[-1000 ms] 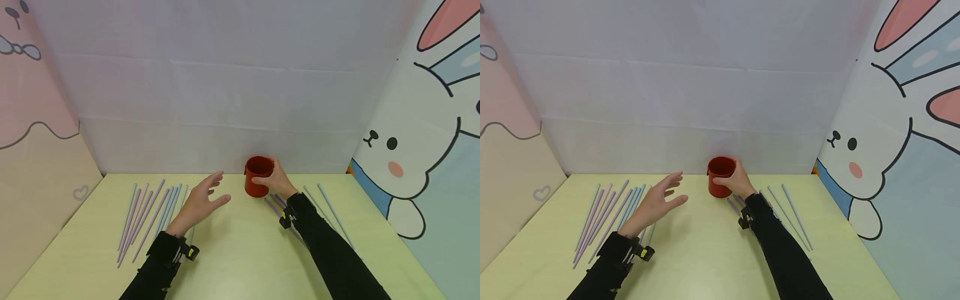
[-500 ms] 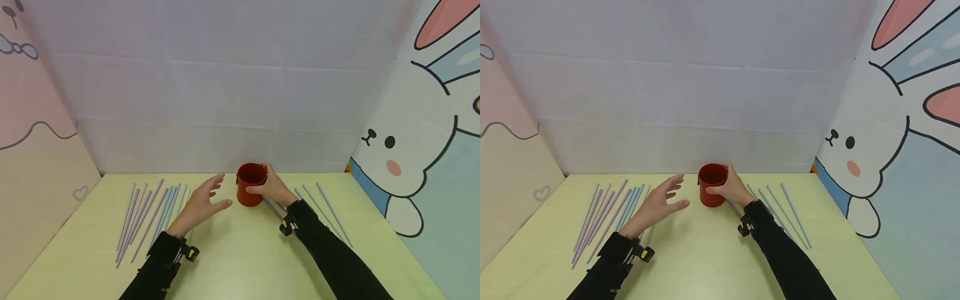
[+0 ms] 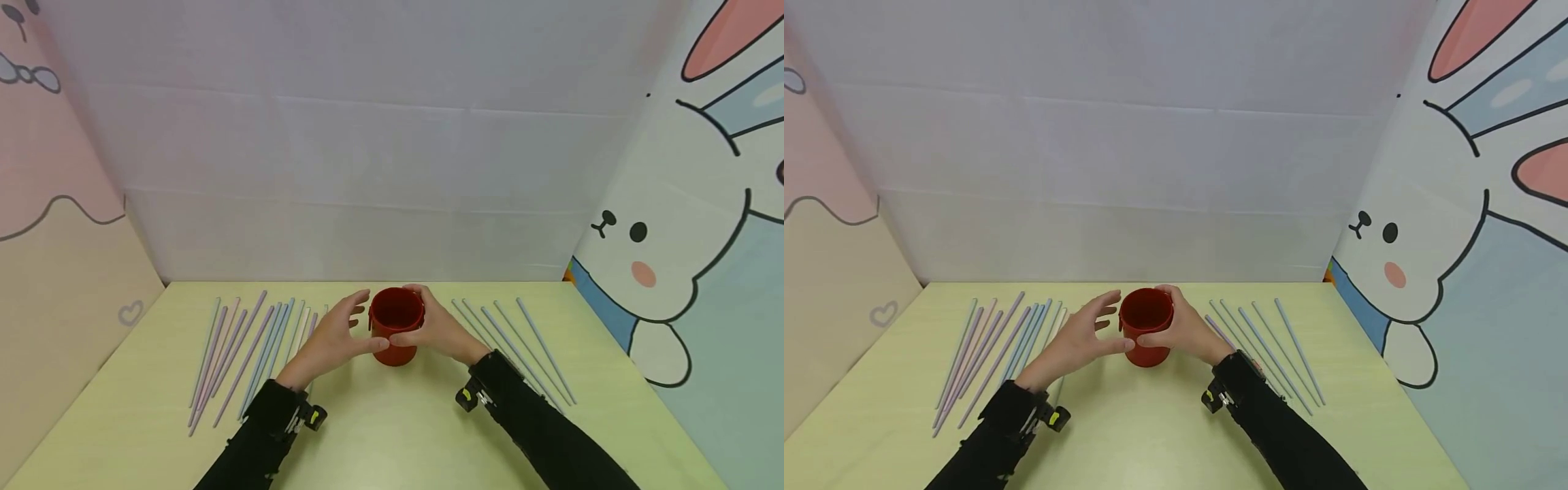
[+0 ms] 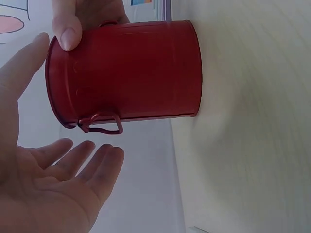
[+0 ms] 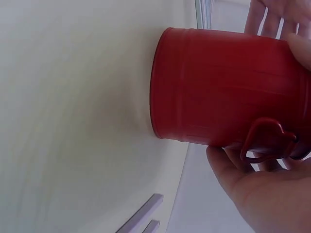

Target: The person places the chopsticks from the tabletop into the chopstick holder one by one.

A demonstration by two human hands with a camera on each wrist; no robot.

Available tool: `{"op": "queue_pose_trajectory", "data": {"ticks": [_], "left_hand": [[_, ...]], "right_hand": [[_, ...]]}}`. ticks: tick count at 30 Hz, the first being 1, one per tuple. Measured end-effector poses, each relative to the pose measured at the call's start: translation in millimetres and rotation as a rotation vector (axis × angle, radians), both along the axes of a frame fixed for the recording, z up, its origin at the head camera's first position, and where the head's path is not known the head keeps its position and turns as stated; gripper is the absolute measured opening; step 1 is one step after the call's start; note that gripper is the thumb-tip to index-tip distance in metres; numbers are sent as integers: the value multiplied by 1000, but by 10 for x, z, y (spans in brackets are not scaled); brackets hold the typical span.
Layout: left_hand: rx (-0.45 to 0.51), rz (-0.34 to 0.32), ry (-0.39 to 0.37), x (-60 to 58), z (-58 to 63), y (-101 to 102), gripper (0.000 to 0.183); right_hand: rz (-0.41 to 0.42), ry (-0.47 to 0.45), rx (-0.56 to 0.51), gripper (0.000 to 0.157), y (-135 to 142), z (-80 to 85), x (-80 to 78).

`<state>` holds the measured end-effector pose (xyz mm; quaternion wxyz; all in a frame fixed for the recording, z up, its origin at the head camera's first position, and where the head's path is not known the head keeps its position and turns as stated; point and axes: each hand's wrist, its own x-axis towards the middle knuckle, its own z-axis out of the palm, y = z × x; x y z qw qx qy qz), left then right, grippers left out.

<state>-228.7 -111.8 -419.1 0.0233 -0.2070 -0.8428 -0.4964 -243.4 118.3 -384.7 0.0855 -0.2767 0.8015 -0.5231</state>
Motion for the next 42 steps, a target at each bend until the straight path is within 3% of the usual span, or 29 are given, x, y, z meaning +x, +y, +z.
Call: {"op": "queue_pose_trajectory", "data": {"ticks": [6, 13, 22, 26, 30, 36, 42], "left_hand": [[21, -29, -11, 51, -33, 23, 99], [47, -81, 31, 121, -29, 54, 87], [97, -124, -22, 397, 235, 38, 80], [104, -157, -30, 419, 233, 26, 80], [97, -162, -42, 427, 210, 24, 81], [83, -161, -64, 457, 238, 38, 79], [101, -173, -87, 443, 244, 39, 80]], "right_hand": [[4, 40, -14, 89, -16, -143, 64], [-4, 92, -27, 92, -50, -341, 94], [-17, 65, -30, 94, -145, -60, 478], [-9, 59, -40, 92, -163, -50, 534], [-6, 78, -50, 92, -153, -148, 521], [0, 129, 71, 94, 9, -315, 374], [-24, 265, 287, 75, 261, -49, 315]]}}
